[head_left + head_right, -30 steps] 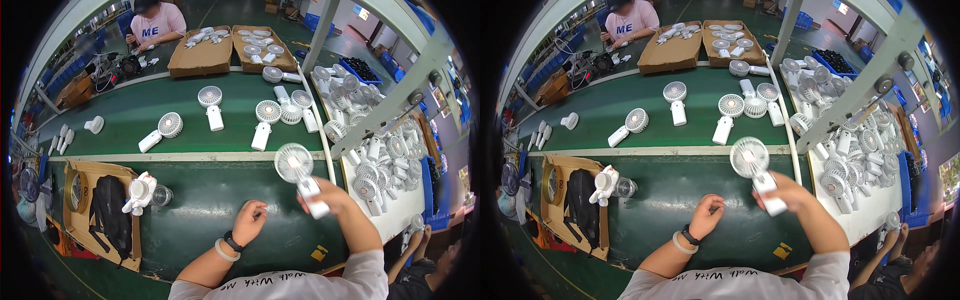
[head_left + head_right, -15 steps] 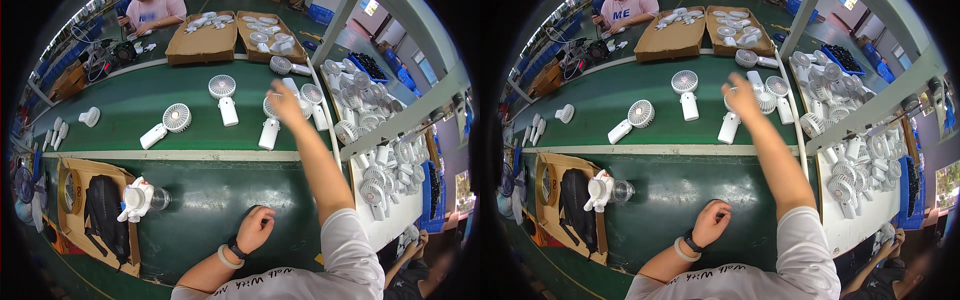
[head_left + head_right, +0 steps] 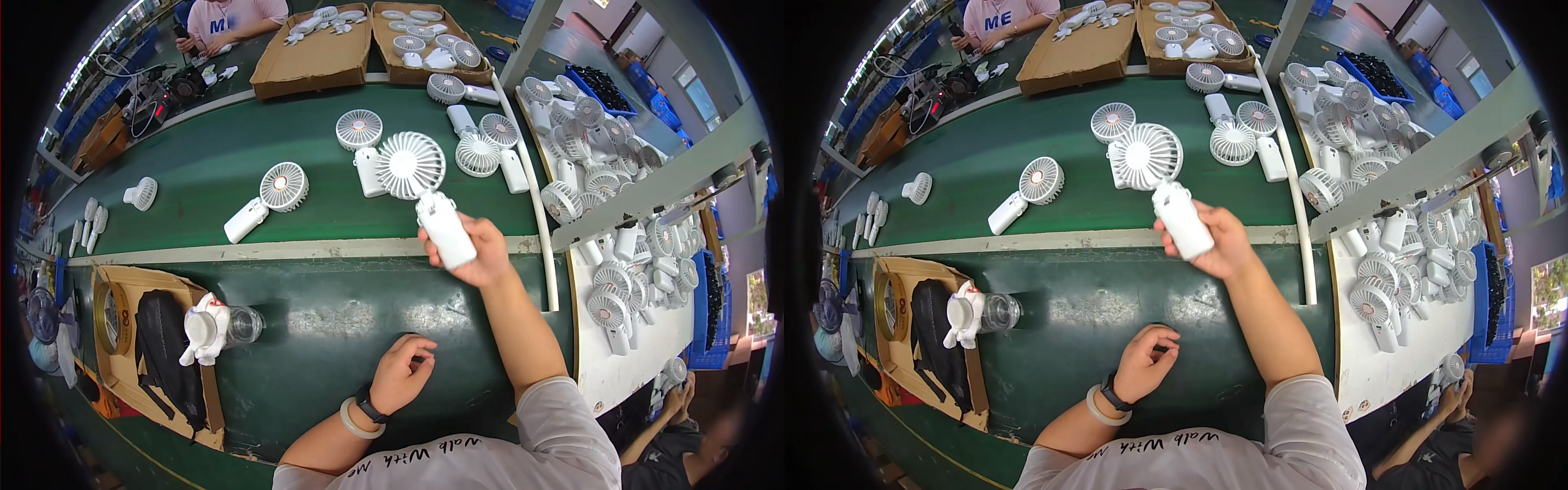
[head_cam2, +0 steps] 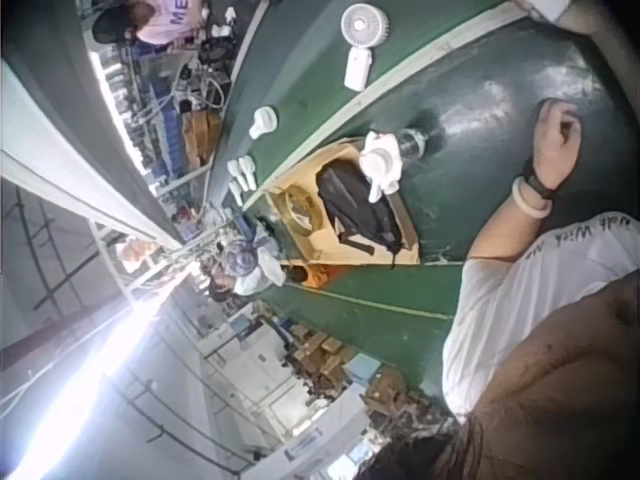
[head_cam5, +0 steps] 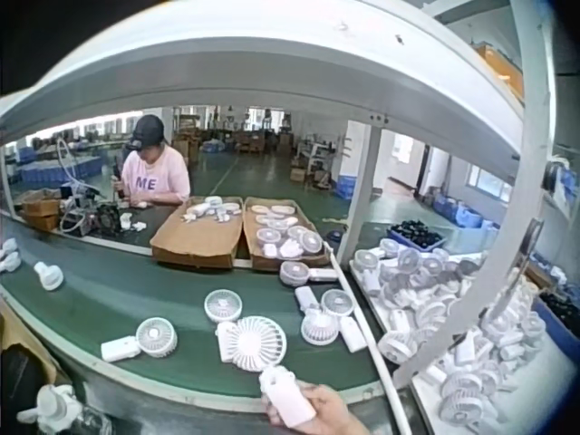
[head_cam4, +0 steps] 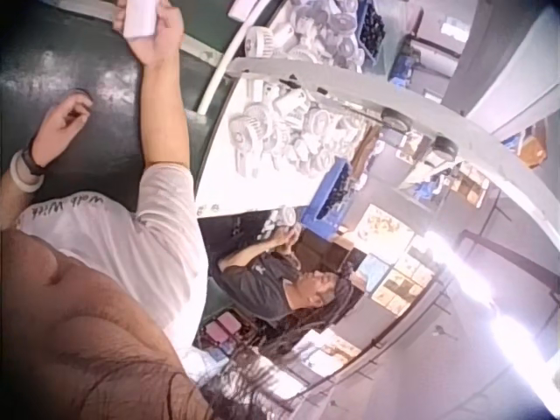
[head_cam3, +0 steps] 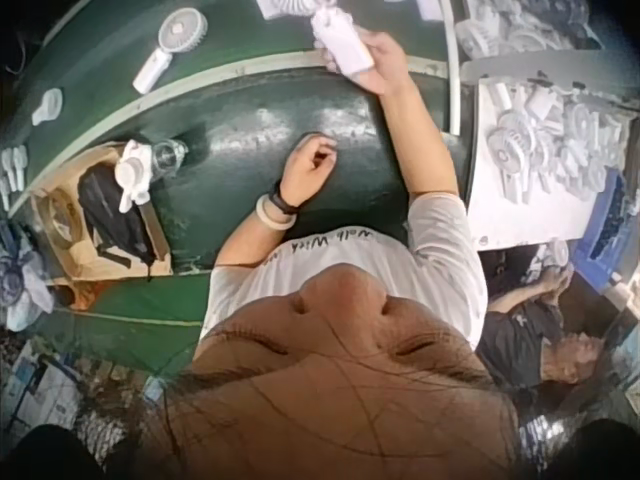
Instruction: The person assembles small white portable fans on a green factory table. They pick up fan heads and handles, attach them together, and test the fans by pressing buttons to activate the blades. The person handles multiple units, placing finished fans on the table and picking up new parts to continue the assembly process.
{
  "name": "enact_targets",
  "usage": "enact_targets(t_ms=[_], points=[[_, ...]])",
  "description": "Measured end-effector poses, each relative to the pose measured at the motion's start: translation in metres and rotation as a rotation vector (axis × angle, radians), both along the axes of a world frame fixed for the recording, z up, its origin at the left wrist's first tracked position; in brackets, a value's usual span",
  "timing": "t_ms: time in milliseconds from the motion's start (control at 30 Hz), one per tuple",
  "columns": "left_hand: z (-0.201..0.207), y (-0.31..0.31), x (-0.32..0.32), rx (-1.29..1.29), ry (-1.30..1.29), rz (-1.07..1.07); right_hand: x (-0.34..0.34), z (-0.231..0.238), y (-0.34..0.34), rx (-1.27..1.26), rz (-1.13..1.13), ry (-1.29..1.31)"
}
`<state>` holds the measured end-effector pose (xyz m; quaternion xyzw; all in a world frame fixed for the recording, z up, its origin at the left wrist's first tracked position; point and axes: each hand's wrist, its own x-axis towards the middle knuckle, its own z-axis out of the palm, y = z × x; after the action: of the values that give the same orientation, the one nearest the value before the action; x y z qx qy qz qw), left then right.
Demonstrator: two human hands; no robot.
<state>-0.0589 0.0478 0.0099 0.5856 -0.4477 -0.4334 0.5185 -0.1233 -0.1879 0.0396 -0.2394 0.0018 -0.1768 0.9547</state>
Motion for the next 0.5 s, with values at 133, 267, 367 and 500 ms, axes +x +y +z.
enact_targets(t_ms=[133, 267, 367, 500], points=[[0.001, 0.001, 0.002, 0.035, 0.024, -0.024, -0.002, 0.011, 0.039, 0.104, 0.045, -0.042], [-0.001, 0.0, 0.003, 0.045, 0.06, -0.034, -0.002, -0.002, 0.045, 0.069, 0.017, 0.052], [-0.016, 0.007, 0.003, 0.071, 0.344, 0.003, 0.001, -0.011, 0.057, -0.078, -0.093, 0.147], [-0.009, 0.0, 0.003, -0.144, 0.524, 0.301, 0.002, -0.012, 0.07, -0.271, -0.2, 0.374]])
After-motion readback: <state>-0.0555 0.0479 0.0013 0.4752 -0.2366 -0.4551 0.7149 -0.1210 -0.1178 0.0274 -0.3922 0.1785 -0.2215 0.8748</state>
